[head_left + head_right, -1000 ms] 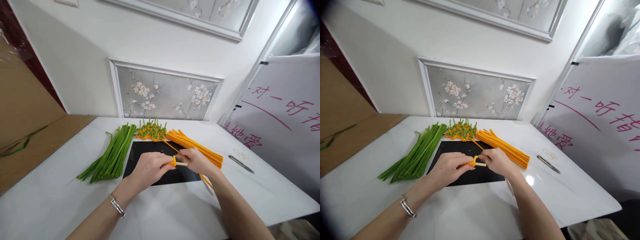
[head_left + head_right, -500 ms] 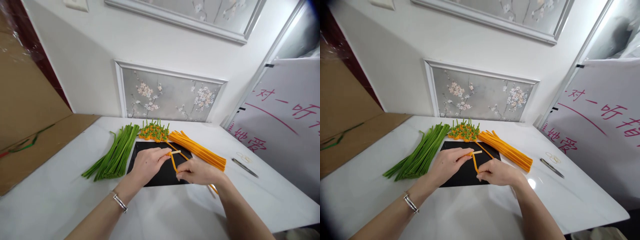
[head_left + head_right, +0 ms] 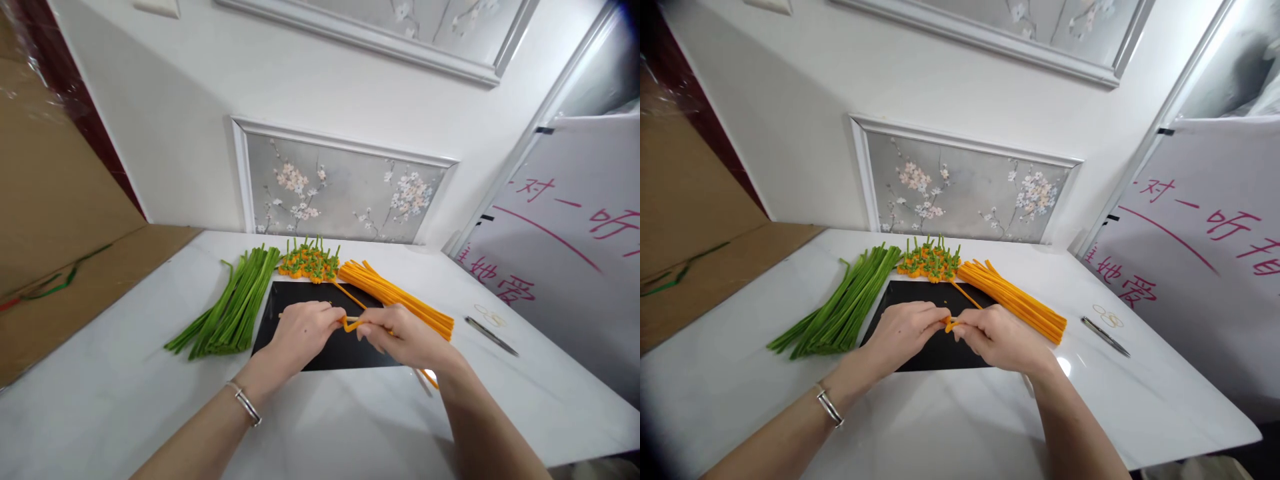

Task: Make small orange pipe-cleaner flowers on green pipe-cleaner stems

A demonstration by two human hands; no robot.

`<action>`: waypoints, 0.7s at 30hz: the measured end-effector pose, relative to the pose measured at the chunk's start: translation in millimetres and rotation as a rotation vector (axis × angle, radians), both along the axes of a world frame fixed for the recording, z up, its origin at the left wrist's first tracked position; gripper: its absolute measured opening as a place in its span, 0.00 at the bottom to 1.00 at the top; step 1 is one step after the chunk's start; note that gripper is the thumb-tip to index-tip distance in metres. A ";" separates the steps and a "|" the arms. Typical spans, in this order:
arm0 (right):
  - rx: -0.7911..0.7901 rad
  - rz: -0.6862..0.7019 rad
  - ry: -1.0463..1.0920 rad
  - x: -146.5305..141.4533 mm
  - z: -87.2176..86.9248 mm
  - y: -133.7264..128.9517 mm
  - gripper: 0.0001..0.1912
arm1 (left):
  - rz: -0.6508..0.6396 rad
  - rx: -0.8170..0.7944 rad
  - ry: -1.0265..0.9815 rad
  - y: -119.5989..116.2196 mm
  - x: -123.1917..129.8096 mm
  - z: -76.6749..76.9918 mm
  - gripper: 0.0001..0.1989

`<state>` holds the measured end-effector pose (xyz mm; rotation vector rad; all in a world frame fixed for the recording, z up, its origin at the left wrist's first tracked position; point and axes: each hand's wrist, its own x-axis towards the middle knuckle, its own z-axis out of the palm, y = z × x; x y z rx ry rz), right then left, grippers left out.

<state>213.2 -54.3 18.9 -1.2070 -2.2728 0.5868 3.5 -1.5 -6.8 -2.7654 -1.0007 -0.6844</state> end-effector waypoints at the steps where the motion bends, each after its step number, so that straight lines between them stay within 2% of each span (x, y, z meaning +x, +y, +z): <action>1: 0.034 -0.047 0.018 -0.3 -0.8 1.6 0.15 | -0.013 -0.006 -0.006 0.0 0.3 -0.5 0.08; 6: 0.187 -0.258 0.120 1.3 -7.9 14.4 0.14 | -0.086 -0.047 -0.045 -3.1 2.0 2.0 0.07; 9: 0.204 -0.315 0.132 4.7 -13.7 22.4 0.13 | -0.151 -0.046 -0.089 -6.7 3.6 5.1 0.08; 15: 0.173 -0.311 0.075 9.7 -19.8 30.2 0.15 | -0.192 -0.056 -0.156 -9.0 3.0 6.9 0.08; 21: 0.025 -0.194 0.013 9.4 -25.8 28.7 0.13 | -0.177 -0.070 -0.290 -6.6 2.1 4.3 0.10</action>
